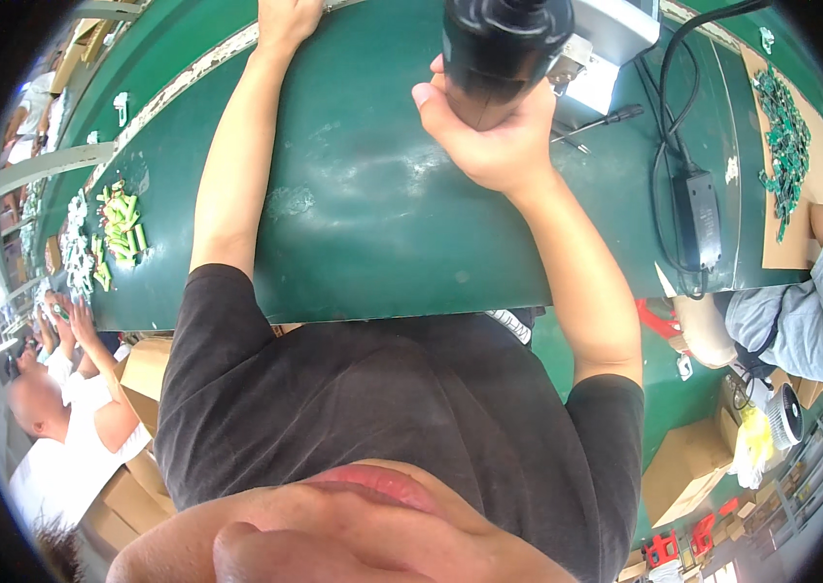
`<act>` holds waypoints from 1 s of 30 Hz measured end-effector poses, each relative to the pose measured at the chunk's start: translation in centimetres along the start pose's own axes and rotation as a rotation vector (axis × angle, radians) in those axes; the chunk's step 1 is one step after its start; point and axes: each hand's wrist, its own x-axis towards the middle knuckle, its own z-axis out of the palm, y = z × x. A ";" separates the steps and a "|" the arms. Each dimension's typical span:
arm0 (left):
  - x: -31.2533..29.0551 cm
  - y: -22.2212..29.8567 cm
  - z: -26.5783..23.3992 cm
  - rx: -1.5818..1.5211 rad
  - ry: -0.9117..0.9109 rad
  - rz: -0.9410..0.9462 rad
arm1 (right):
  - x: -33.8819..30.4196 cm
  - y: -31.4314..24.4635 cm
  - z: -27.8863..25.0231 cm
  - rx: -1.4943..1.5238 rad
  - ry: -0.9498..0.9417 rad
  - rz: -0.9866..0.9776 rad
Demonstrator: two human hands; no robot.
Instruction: Assembling electronic components using an electric screwdriver on a factory conveyor belt.
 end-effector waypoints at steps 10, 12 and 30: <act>-0.5 -0.9 -0.1 -0.078 -0.133 -0.234 | 0.3 0.0 0.2 0.066 -0.008 -0.033; -0.7 -0.2 -0.1 -0.086 -0.152 -0.200 | -0.1 0.0 0.5 0.102 0.004 -0.030; -1.4 -1.7 -0.5 0.205 -0.005 0.041 | -0.2 0.0 0.8 0.167 0.036 0.050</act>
